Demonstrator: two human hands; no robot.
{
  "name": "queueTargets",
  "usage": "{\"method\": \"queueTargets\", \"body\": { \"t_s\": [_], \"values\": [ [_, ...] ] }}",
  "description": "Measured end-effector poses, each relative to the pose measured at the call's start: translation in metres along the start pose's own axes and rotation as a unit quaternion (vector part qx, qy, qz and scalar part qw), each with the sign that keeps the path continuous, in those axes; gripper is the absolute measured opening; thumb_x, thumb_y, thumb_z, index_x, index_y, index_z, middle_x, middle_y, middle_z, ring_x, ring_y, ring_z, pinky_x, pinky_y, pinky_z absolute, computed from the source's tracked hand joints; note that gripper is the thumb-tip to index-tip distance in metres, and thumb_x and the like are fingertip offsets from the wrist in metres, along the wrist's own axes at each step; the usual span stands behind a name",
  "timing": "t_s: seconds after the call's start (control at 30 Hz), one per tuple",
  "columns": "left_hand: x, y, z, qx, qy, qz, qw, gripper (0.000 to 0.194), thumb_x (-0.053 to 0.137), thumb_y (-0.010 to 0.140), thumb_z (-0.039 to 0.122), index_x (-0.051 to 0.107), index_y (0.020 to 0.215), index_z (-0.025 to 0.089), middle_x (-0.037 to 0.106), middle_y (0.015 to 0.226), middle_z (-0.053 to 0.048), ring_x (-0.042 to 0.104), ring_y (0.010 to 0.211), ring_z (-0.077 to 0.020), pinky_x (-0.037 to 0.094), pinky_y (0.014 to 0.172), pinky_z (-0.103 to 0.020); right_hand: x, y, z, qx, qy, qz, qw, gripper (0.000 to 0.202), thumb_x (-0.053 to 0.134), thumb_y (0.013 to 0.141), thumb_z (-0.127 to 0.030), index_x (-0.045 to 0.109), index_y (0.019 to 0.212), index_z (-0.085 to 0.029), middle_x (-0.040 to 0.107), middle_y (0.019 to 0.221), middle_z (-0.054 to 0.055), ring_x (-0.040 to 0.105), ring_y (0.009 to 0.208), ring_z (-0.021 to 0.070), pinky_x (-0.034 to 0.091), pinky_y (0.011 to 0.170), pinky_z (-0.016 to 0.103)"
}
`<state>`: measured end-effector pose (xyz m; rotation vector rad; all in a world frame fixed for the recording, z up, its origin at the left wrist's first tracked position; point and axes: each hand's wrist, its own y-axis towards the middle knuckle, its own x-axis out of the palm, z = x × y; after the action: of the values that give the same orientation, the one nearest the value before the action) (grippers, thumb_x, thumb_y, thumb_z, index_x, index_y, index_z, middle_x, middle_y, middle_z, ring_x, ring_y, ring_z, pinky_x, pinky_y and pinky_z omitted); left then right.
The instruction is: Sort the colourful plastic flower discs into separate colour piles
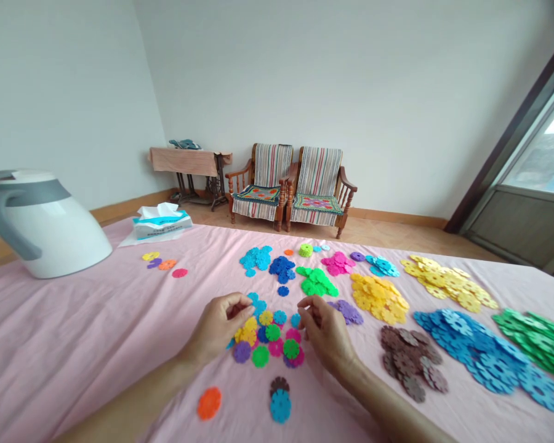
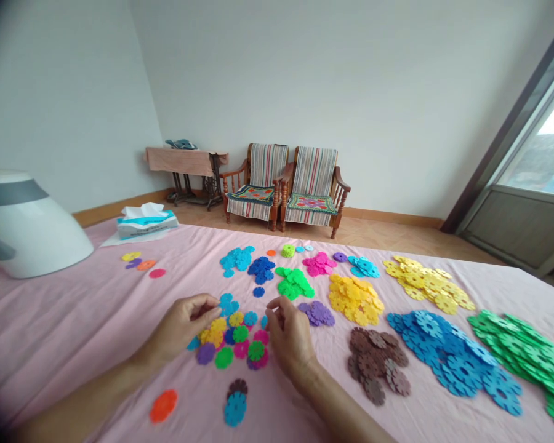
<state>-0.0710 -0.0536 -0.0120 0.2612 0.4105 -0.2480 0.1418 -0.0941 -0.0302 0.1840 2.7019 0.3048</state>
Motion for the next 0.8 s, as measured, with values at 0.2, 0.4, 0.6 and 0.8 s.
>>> {"method": "queueTargets", "body": {
  "t_s": [0.2,0.4,0.6,0.8],
  "values": [
    [-0.017,0.058,-0.029,-0.037,0.015,0.084,0.996,0.018,0.063,0.063,0.033,0.062,0.066,0.015,0.06,0.058,0.001,0.053,0.048,-0.0112,0.042,0.047,-0.022,0.003,0.003,0.013,0.007,-0.005,0.033,0.999,0.024,0.046,0.085,-0.04,0.057,0.08,-0.019,0.058,0.054,-0.001,0.053,0.047,0.014,0.038,0.046,0.023],
    [-0.011,0.108,-0.053,-0.065,0.049,0.149,0.985,0.012,0.064,0.062,0.026,0.064,0.068,0.016,0.064,0.055,0.0,0.055,0.046,-0.0127,0.042,0.046,-0.023,0.004,0.002,0.01,-0.015,-0.06,0.02,0.998,0.021,0.045,0.085,-0.034,0.057,0.076,-0.02,0.055,0.053,-0.002,0.05,0.049,0.0137,0.034,0.048,0.023],
    [-0.011,0.117,-0.058,-0.068,0.084,0.182,0.977,0.017,0.06,0.066,0.023,0.068,0.079,0.016,0.068,0.064,-0.002,0.06,0.052,-0.0148,0.044,0.052,-0.024,0.003,0.003,0.01,-0.024,-0.075,0.021,0.997,0.02,0.046,0.084,-0.032,0.059,0.073,-0.02,0.054,0.054,-0.002,0.048,0.05,0.0137,0.033,0.049,0.024],
    [-0.015,0.097,-0.037,-0.018,0.102,0.111,0.988,0.012,0.06,0.067,0.024,0.069,0.071,0.017,0.069,0.067,-0.001,0.06,0.057,-0.0145,0.045,0.057,-0.023,0.002,0.004,0.009,0.023,0.0,0.028,0.999,0.023,0.046,0.084,-0.037,0.057,0.077,-0.019,0.057,0.054,-0.001,0.051,0.048,0.0143,0.035,0.047,0.024]
  ]
}}
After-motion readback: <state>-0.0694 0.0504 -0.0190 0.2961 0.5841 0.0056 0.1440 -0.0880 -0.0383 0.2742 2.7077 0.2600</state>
